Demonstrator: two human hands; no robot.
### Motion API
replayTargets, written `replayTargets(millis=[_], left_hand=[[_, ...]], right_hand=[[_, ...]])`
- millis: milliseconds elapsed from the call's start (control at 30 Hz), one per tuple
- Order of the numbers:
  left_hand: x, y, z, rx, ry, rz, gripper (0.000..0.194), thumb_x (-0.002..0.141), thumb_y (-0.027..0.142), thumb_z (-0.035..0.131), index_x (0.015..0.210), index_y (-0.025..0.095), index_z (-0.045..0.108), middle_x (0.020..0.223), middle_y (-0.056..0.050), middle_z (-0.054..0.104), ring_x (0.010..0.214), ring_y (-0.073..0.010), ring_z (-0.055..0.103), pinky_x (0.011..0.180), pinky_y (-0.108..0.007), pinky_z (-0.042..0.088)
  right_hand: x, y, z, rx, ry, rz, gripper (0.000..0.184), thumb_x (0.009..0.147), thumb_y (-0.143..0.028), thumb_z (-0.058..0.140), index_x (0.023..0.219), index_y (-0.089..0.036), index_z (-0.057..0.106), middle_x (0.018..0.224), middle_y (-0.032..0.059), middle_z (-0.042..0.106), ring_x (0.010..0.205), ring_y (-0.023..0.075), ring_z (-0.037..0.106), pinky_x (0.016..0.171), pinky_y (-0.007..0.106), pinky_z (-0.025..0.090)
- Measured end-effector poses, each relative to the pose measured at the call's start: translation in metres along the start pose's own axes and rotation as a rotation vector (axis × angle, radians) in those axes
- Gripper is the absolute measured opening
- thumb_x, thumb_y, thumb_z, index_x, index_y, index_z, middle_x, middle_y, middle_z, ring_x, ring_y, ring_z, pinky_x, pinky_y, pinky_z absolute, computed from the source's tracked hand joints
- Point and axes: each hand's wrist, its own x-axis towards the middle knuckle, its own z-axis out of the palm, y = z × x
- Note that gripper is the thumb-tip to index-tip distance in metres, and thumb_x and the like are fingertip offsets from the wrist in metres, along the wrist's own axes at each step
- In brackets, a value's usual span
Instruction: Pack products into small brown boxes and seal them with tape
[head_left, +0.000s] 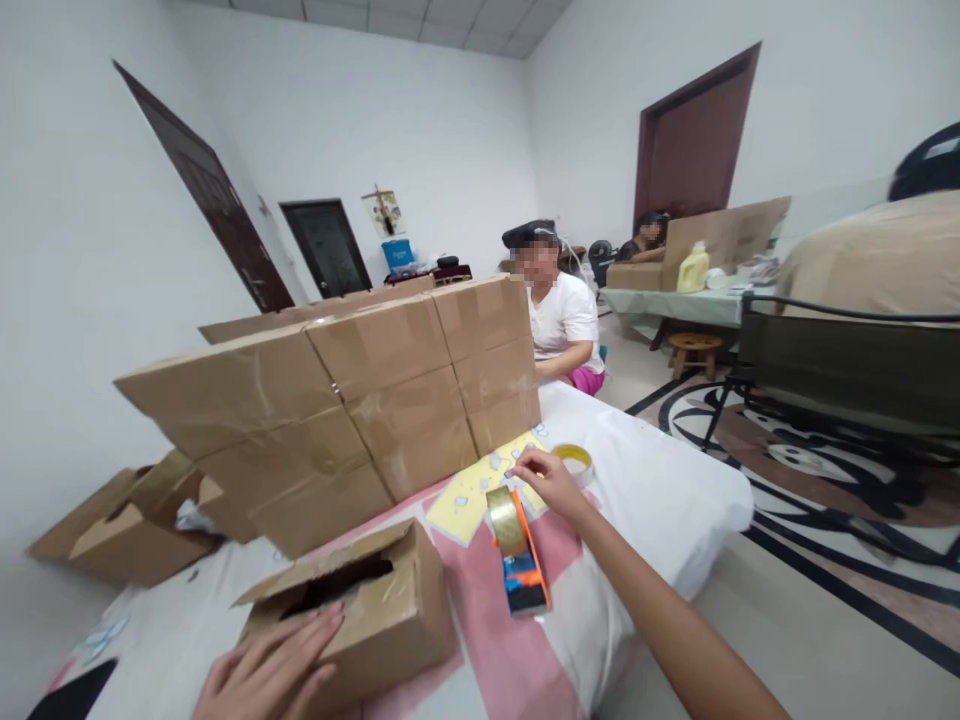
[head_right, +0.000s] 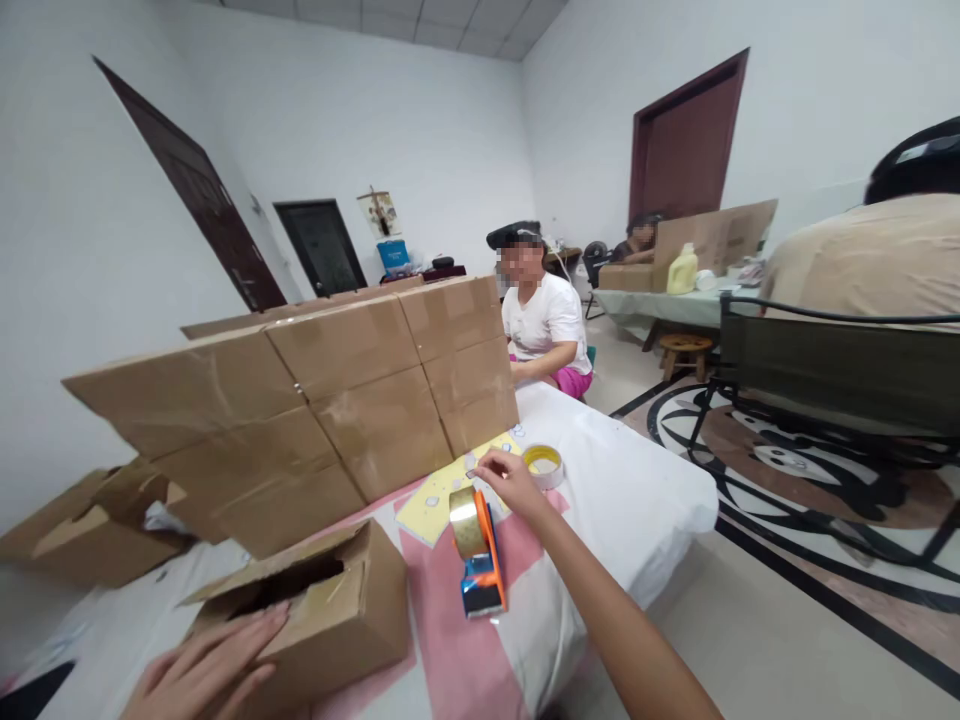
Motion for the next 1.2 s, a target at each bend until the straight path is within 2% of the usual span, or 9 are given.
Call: replayTargets(millis=[67,200,300,400,567,700,1033,1133,1200], left_hand=[[-0.008,-0.001,-0.009,-0.076,-0.025,-0.070,0.050,0.093,0.043,0.057,0.143,0.040,0.051,0.131,0.004,0.069,0.112,-0.0217,0.067,0.083,-0.035,0.045],[-0.016,0.005,-0.025,-0.242,-0.083,-0.198,0.041,0.094,0.042,0.059,0.134,0.036,0.057,0.130,0.000,0.070,0.118,-0.0248,0.064,0.094,-0.040,0.037],[-0.016,0.009,-0.028,-0.306,-0.092,-0.269,0.036,0.094,0.040,0.059,0.130,0.035,0.061,0.129,-0.001,0.070,0.120,-0.0253,0.063,0.096,-0.041,0.034],[-0.015,0.013,-0.027,-0.337,-0.079,-0.335,0.033,0.094,0.040,0.060,0.125,0.034,0.065,0.128,-0.002,0.071,0.120,-0.0261,0.063,0.099,-0.043,0.033],[-0.013,0.019,-0.031,-0.372,-0.073,-0.406,0.031,0.091,0.043,0.061,0.119,0.032,0.069,0.127,-0.003,0.071,0.121,-0.0284,0.062,0.106,-0.049,0.033],[-0.011,0.021,-0.034,-0.387,-0.093,-0.436,0.033,0.090,0.044,0.061,0.120,0.032,0.069,0.129,-0.003,0.070,0.123,-0.0284,0.061,0.109,-0.051,0.033],[-0.012,0.018,-0.031,-0.364,-0.054,-0.397,0.028,0.091,0.040,0.061,0.118,0.031,0.067,0.127,-0.004,0.071,0.121,-0.0281,0.061,0.105,-0.050,0.032],[-0.006,0.034,-0.030,-0.309,-0.052,-0.433,0.027,0.092,0.044,0.059,0.113,0.030,0.066,0.122,-0.005,0.073,0.119,-0.0300,0.060,0.109,-0.055,0.027],[0.003,0.064,-0.026,-0.209,-0.043,-0.513,0.043,0.086,0.055,0.062,0.118,0.026,0.062,0.124,-0.010,0.070,0.122,-0.0354,0.055,0.111,-0.063,0.022]], right_hand=[[-0.006,-0.022,0.010,0.047,-0.111,-0.046,0.026,0.089,-0.040,0.069,0.075,-0.019,0.067,0.075,0.0015,0.061,0.070,0.0154,0.055,0.066,0.028,0.041],[-0.020,-0.055,0.038,0.007,-0.448,-0.192,0.021,0.088,-0.039,0.073,0.080,-0.019,0.073,0.084,0.0039,0.064,0.081,0.0172,0.058,0.077,0.031,0.044],[-0.031,-0.067,0.058,-0.118,-0.635,-0.255,0.017,0.087,-0.037,0.074,0.083,-0.020,0.075,0.086,0.0035,0.063,0.090,0.0192,0.057,0.087,0.034,0.043],[-0.040,-0.071,0.076,-0.185,-0.734,-0.210,0.013,0.088,-0.032,0.073,0.085,-0.020,0.075,0.086,0.0029,0.064,0.090,0.0192,0.058,0.086,0.033,0.044],[-0.049,-0.061,0.104,-0.152,-0.745,-0.088,0.007,0.089,-0.026,0.070,0.086,-0.020,0.075,0.091,0.0033,0.063,0.085,0.0182,0.060,0.079,0.031,0.047],[-0.055,-0.052,0.121,-0.111,-0.612,-0.064,0.004,0.086,-0.019,0.070,0.085,-0.021,0.073,0.100,0.0044,0.058,0.097,0.0201,0.058,0.089,0.034,0.047],[-0.075,-0.034,0.138,0.092,-0.486,0.084,0.009,0.085,-0.018,0.067,0.078,-0.019,0.063,0.109,0.0045,0.051,0.103,0.0188,0.056,0.092,0.033,0.046],[-0.080,-0.036,0.139,0.101,-0.477,0.064,0.008,0.086,-0.017,0.064,0.081,-0.020,0.058,0.124,0.0065,0.051,0.114,0.0208,0.053,0.098,0.035,0.043],[-0.082,-0.038,0.140,0.132,-0.492,0.049,0.009,0.088,-0.016,0.060,0.082,-0.021,0.054,0.121,0.0065,0.055,0.111,0.0206,0.054,0.095,0.035,0.044]])
